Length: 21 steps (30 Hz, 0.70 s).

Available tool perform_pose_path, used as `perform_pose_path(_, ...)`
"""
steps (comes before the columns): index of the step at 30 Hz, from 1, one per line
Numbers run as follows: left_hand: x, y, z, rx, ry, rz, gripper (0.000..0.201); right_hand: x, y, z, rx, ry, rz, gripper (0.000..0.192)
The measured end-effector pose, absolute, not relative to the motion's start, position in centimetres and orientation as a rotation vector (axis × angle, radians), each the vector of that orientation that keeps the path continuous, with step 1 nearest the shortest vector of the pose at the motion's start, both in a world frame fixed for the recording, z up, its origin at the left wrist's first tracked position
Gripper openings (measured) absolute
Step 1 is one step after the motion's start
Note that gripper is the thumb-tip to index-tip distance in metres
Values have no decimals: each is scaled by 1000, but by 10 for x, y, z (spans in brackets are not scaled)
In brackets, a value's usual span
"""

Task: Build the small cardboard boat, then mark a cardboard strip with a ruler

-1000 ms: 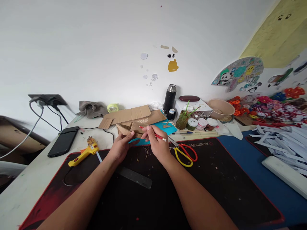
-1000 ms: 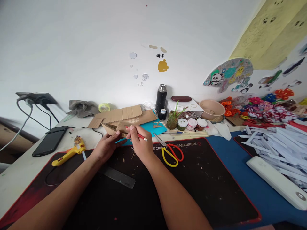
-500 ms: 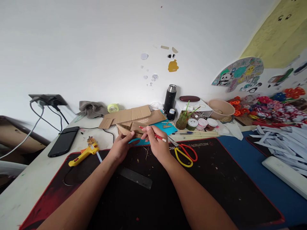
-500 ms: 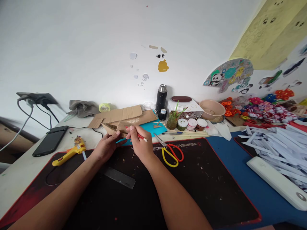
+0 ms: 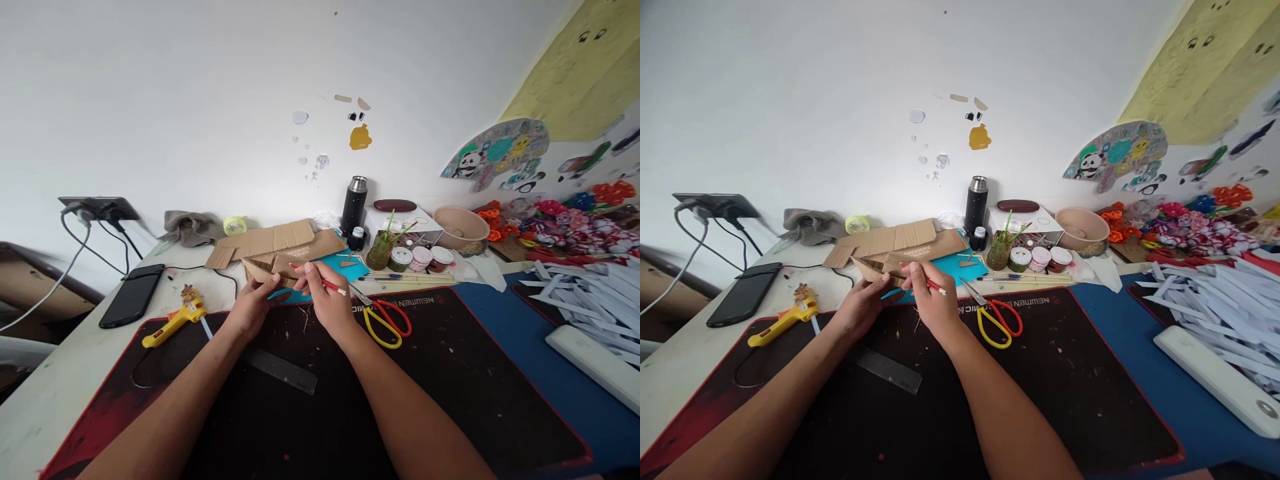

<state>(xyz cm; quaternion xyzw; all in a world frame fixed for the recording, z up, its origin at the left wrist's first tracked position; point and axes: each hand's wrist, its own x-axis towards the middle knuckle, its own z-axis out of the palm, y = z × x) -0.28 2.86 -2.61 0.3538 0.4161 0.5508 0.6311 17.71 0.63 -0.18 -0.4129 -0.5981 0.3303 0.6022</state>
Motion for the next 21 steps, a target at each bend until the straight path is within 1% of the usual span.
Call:
perform_pose_path(16, -2, 29, -25, 812, 951, 1279, 70, 177, 6, -1, -922, -1389, 767, 58)
perform_pose_path(21, -2, 29, -25, 830, 958, 1270, 71, 178, 6, -2, -932, -1403, 756, 54)
